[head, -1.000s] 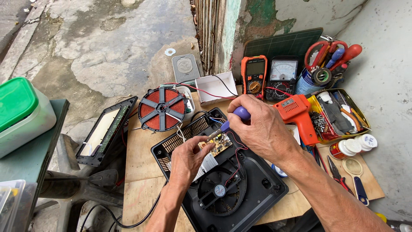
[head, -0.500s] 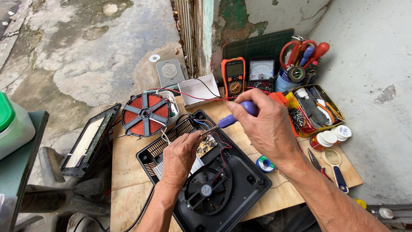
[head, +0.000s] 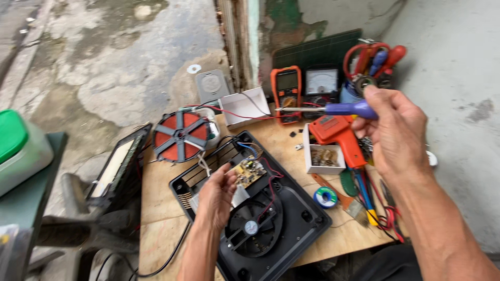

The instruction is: The person uses a screwdriver to remove screws from a circuit board attached to a heatsink inside a black plastic casing. They then lift the board and heatsink assembly out of the casing to inspect it.

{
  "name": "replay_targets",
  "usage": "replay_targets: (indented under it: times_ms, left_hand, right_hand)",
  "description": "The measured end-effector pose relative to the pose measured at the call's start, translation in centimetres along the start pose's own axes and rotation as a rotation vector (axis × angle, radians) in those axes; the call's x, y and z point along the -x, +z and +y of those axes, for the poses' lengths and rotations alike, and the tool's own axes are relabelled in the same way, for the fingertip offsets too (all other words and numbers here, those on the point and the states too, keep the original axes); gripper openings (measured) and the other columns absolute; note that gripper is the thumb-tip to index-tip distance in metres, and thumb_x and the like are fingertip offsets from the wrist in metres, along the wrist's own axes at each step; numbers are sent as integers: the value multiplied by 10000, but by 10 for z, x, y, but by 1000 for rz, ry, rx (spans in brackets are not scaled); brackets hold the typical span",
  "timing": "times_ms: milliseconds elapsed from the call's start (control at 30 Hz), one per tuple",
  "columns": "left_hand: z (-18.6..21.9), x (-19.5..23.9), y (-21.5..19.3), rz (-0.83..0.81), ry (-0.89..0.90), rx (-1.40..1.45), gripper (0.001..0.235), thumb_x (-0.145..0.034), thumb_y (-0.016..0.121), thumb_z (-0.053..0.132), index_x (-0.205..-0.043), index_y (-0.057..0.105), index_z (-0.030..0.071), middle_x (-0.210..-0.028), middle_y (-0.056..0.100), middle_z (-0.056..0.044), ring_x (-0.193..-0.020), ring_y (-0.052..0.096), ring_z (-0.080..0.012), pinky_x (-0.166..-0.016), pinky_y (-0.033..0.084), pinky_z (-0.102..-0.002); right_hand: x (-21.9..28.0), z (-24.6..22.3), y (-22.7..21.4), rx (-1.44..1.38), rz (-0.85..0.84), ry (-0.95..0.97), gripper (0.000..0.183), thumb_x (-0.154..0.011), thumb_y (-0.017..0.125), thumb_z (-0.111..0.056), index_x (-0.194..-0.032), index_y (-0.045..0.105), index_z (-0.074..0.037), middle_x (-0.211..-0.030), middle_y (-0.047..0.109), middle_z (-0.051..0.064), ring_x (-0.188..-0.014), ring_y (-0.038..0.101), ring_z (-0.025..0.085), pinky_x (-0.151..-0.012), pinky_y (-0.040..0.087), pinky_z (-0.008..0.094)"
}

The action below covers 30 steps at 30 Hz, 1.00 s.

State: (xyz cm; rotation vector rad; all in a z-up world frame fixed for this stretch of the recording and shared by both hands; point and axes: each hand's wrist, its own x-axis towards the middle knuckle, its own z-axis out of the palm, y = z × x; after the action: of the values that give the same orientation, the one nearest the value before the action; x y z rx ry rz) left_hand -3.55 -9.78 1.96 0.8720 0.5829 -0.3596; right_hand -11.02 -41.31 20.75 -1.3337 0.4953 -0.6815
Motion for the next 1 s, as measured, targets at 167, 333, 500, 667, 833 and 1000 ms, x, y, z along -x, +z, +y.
replay_targets:
  times_ms: [167,333,500,667,833,1000]
  left_hand:
    - [30,15,-54,34,122,152,413,-1041,646,-11,-1446,651,-91,-1110,733,-192,-904,711,-229,-908,632,-319]
    - [93,47,-115,278,292,51,403,-1018,597,-110,-1413,666,-149,-1404,726,-252,-1170,741,-306,-1084,631,-321]
    - [87,68,-147,353,238,-620,375,-1121,626,63,-1481,692,-14,-1282,810,-251,-1134,812,-313,-1059,674,-377]
    - [61,58,-173,434,333,-862,269,-1017,781,272,-1194,893,103,-939,876,-85,-828,847,-167,-854,675,-279]
    - [55,55,-162,437,357,-616,168,-966,883,174,-951,880,7,-767,814,-146,-661,776,-204,-687,684,-315]
    - [52,63,-115,325,486,-441,200,-993,837,184,-1007,819,-15,-809,795,-157,-700,716,-178,-687,625,-288]
  right_hand:
    - [0,10,17,-3,-44,28,216,-1092,786,-286,-1073,635,-133,-808,628,16,-589,617,119,-516,485,224]
    - [8,17,41,7,-134,90,181,-1121,773,-283,-1124,642,-159,-821,649,14,-593,630,115,-527,495,215]
    - [22,15,61,101,-227,50,189,-1183,731,-254,-1190,621,-101,-846,632,77,-638,650,151,-522,540,267]
    - [38,7,70,143,-225,53,213,-1153,752,-298,-1157,627,-126,-869,660,54,-630,643,146,-588,555,245]
    - [36,5,70,79,-157,31,210,-1122,767,-280,-1132,642,-112,-840,649,48,-598,639,147,-567,573,238]
    - [30,3,61,-177,-47,133,224,-1047,792,-241,-1058,604,-118,-813,686,98,-605,709,212,-558,583,284]
